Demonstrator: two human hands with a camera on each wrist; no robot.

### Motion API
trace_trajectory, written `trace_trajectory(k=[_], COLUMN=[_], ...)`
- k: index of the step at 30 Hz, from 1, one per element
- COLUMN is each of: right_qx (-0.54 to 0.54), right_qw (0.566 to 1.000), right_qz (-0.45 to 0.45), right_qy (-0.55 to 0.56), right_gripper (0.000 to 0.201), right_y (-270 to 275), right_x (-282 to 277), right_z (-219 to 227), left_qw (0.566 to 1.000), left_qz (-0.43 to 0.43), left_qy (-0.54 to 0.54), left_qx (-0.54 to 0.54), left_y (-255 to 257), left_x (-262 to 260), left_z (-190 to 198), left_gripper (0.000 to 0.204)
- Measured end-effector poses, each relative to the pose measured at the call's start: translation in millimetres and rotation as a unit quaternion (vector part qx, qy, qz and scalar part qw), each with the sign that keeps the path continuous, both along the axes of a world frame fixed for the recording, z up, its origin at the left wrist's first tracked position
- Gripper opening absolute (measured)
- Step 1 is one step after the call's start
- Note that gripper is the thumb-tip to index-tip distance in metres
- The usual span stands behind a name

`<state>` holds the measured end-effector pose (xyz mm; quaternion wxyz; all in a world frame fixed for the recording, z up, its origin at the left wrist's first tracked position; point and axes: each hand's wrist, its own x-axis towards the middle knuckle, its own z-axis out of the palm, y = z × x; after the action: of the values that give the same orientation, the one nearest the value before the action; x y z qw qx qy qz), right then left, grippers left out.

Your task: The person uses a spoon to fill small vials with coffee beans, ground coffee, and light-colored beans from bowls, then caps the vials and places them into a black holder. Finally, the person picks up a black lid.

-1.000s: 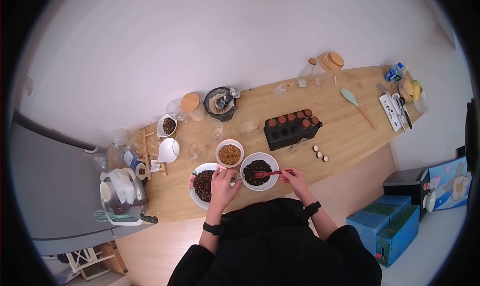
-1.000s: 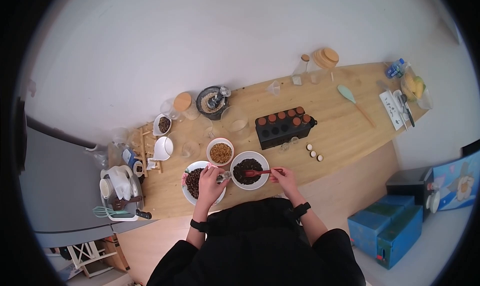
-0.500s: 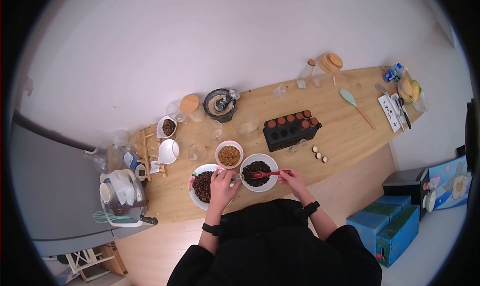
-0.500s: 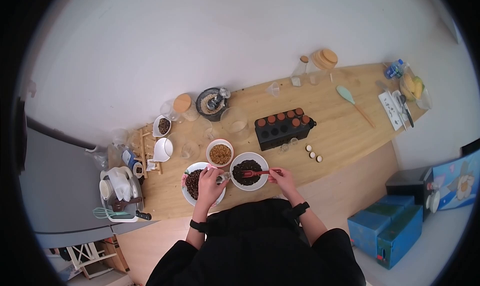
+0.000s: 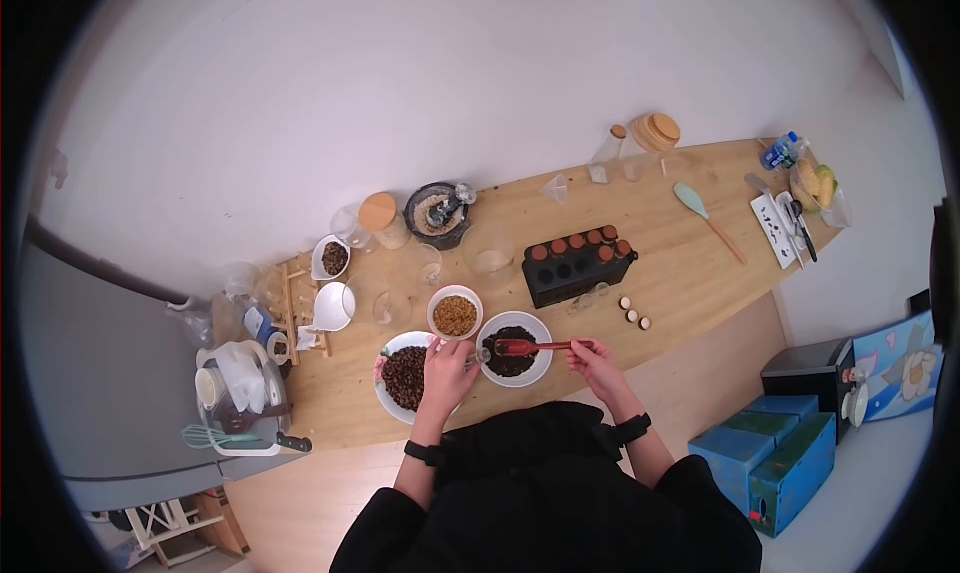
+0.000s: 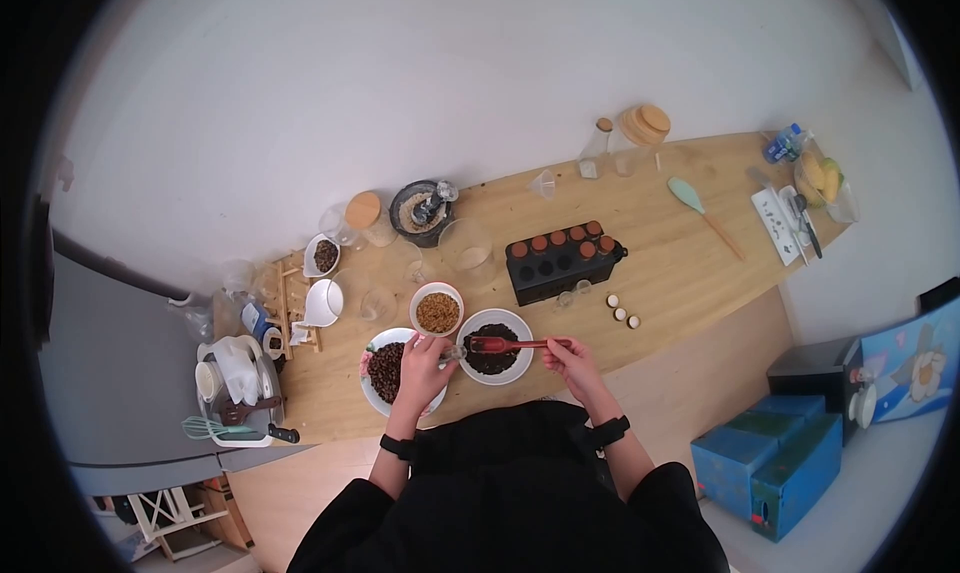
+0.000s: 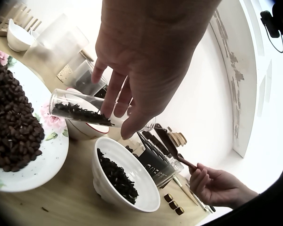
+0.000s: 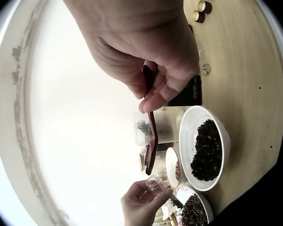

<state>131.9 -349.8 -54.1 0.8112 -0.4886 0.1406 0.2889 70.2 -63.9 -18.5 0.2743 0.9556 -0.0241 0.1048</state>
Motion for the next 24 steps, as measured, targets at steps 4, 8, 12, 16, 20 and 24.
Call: trace_trajectory(k=[4, 8, 12, 16, 20, 24], right_qx=[-0.061, -0.148, -0.203, -0.346, -0.358, -0.306], right_qw=[0.995, 0.974, 0.949, 0.808, 0.787, 0.913], right_qz=[0.0, 0.01, 0.007, 0.069, -0.002, -0.024], right_qy=[-0.078, -0.174, -0.241, -0.472, -0.503, -0.271], right_gripper=[0.02, 0.02, 0.02, 0.017, 0.016, 0.018], right_y=[7.4, 15.4, 30.4, 39.8, 40.4, 22.7], right_x=[-1.7, -5.0, -17.9, -31.5, -32.0, -15.0], right_z=[29.5, 58.8, 108.4, 148.4, 149.8, 82.4], left_qw=[1.0, 0.999, 0.999, 0.995, 0.99, 0.958], left_qz=[-0.01, -0.01, -0.01, -0.007, 0.017, 0.081], left_qy=[0.002, 0.002, -0.006, -0.017, -0.015, 0.037], left_qx=[-0.015, -0.032, -0.052, -0.096, -0.139, -0.274], left_y=[-8.5, -12.9, -16.6, -19.9, -17.9, -8.8], left_x=[6.3, 10.6, 13.4, 15.4, 10.9, 5.4], left_z=[4.8, 12.6, 17.7, 20.9, 27.3, 20.2], left_gripper=[0.029, 0.029, 0.028, 0.027, 0.029, 0.028])
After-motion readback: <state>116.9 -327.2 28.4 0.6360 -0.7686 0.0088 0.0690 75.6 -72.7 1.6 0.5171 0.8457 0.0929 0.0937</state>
